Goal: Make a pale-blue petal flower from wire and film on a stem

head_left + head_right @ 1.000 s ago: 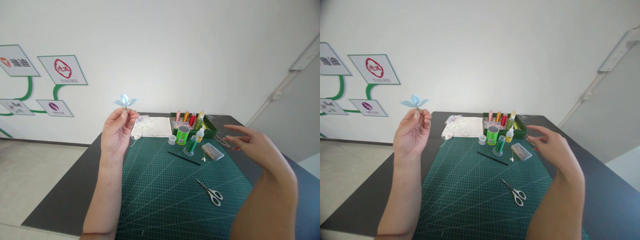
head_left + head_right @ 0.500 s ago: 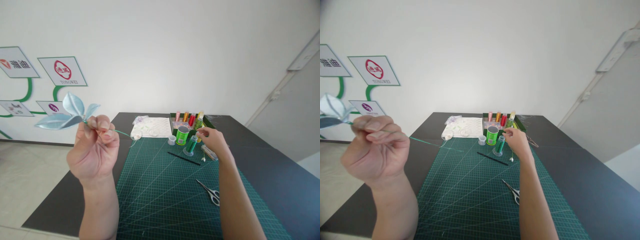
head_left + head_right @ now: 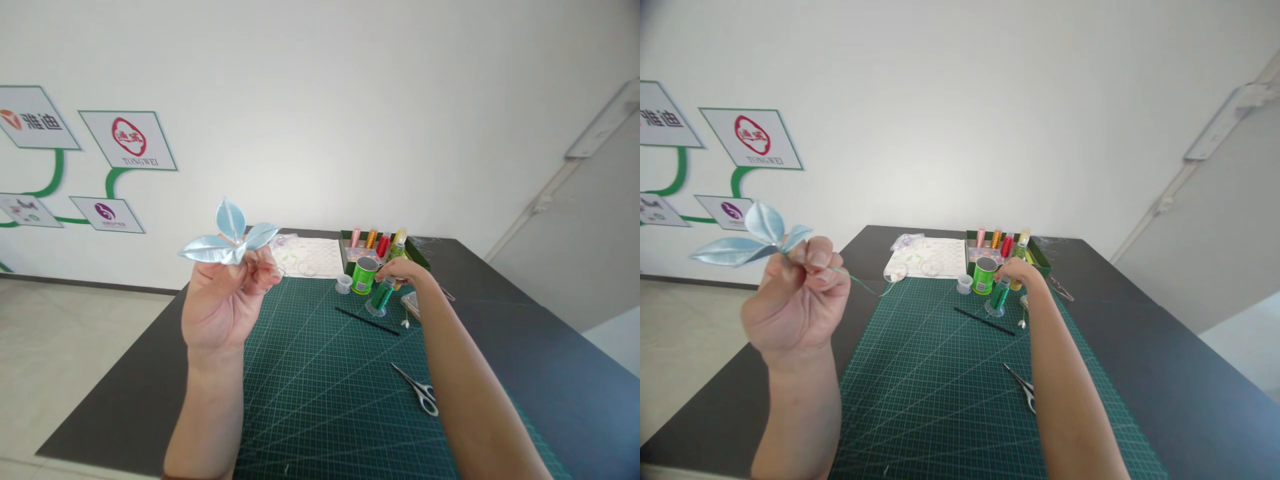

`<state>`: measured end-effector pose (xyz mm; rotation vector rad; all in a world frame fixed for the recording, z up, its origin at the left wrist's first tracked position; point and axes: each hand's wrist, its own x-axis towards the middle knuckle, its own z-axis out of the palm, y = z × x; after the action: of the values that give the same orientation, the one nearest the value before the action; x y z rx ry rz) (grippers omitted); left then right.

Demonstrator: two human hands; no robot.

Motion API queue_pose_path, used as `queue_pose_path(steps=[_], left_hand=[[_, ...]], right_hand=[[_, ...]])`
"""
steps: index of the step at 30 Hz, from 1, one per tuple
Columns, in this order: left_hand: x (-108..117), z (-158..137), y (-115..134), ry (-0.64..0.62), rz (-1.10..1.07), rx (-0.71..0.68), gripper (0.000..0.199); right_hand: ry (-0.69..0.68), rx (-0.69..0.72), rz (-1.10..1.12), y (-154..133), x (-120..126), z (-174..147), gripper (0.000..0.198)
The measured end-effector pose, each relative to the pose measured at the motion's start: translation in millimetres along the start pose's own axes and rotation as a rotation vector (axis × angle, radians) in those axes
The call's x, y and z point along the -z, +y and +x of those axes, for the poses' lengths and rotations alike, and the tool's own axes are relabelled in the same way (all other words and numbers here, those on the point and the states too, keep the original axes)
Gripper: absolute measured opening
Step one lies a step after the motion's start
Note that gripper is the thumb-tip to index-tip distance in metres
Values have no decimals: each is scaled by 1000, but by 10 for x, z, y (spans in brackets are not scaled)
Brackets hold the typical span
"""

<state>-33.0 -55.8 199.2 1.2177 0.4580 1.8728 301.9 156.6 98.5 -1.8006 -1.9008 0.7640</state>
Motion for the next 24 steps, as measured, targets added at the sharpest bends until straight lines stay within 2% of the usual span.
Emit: queue_pose_path(steps=[3, 5, 8, 10, 13, 17, 19, 22, 23, 24], left_hand=[[11, 21, 3, -29, -9, -27, 12], [18, 28, 4, -63, -10, -37, 12], [30, 26, 4, -82, 0, -29, 13], [35, 21, 7, -69, 15, -25, 13], [32, 14, 18, -64, 33, -38, 15], [20, 10, 38, -75, 33, -54, 16], [17, 6, 44, -70, 33, -53, 16], [18, -8, 52, -36, 42, -24, 16], [15, -15, 56, -19, 44, -10, 15], [9, -23, 63, -2, 43, 1, 15]], right_hand=[[-26, -103, 28, -38, 96, -5, 16], [23, -81, 64, -82, 199, -27, 19], [109, 71, 105, -199, 341, -99, 26], [104, 200, 88, -308, 390, -182, 29], [-13, 353, 8, -472, 376, -357, 30], [-185, 437, -134, -547, 255, -653, 32], [-325, 419, -179, -473, 200, -810, 33], [-607, 294, -212, -223, 197, -1029, 34], [-628, 259, -224, -118, 223, -1086, 35], [-576, 248, -235, -13, 257, -1127, 35]])
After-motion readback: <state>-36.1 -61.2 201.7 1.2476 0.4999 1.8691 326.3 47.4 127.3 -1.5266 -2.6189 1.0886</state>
